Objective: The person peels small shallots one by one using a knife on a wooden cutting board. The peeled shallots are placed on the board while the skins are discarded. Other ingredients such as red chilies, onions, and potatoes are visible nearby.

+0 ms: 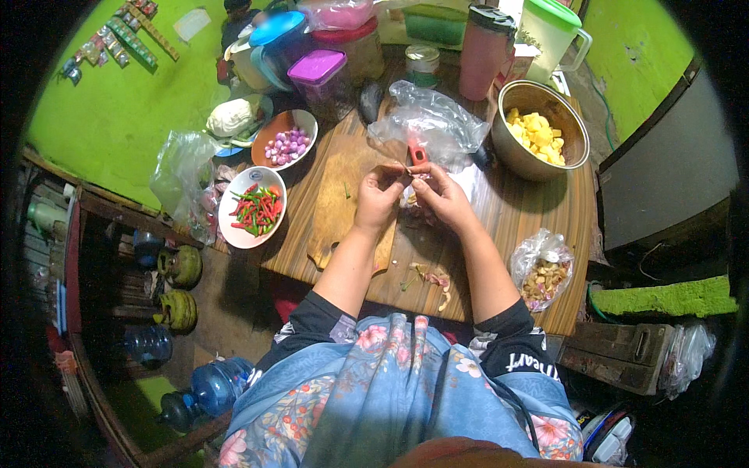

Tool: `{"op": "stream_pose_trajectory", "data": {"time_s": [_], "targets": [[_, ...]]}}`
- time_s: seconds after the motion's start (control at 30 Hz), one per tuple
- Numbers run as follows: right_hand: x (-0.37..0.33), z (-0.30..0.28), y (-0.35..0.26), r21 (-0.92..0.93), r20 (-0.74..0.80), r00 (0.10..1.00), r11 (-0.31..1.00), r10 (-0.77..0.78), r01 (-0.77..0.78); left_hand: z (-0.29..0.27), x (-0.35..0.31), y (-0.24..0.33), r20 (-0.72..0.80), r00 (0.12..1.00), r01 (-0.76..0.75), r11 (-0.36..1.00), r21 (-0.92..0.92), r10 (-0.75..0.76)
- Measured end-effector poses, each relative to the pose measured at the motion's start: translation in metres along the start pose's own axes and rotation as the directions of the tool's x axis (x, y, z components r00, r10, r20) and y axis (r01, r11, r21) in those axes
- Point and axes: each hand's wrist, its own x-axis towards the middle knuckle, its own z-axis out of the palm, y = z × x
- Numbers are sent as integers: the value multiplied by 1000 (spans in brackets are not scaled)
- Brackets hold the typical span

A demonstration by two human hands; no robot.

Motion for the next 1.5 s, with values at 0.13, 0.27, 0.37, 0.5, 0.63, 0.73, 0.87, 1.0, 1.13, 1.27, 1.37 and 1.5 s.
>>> {"op": "stream_pose_trajectory", "data": {"time_s": [0.13, 0.27, 0.37, 0.5, 0.63, 0.73, 0.87, 1.0, 1.13, 1.27, 1.37, 1.5], "targets": [[1, -3, 5, 163, -75, 996, 985, -44, 56, 1, 1, 6, -4, 994, 109, 990, -85, -110], [4, -13, 6, 170, -71, 997, 985, 12, 0, 4, 2, 15, -37, 991, 125, 987, -102, -130], [3, -14, 12, 123, 29, 993, 986, 112, -115, 2, 3, 14, -58, 989, 132, 988, -79, -137], [-2, -2, -3, 112, 66, 998, 994, -13, 5, -6, 3, 11, -14, 993, 116, 993, -38, -116], [-2, -3, -2, 113, 80, 994, 990, 71, -80, 5, 1, 15, -45, 994, 95, 994, -49, -97], [-3, 0, -7, 131, 86, 996, 991, -18, 6, -1, -1, 8, -65, 993, 98, 994, -48, -101], [-1, 4, -5, 119, 81, 995, 992, -55, 45, -7, 0, 10, -35, 993, 111, 992, -55, -113], [0, 7, 0, -1, -4, 999, 999, -51, 51, -2, 1, 6, -41, 997, 68, 998, -11, -69], [3, 6, 12, -16, -48, 998, 999, -32, 31, -1, 1, 5, 24, 1000, 11, 994, 113, -14], [4, 2, 7, 106, -41, 999, 994, -1, 5, 3, -5, 2, 27, 995, 86, 981, 176, -92], [3, -2, 6, 120, -44, 998, 991, -49, 54, 4, 0, 11, -62, 994, 99, 984, 150, -90], [-4, 0, -5, -13, 80, 994, 997, -77, 78, -1, 3, 9, -83, 997, 16, 988, 151, -3]]}}
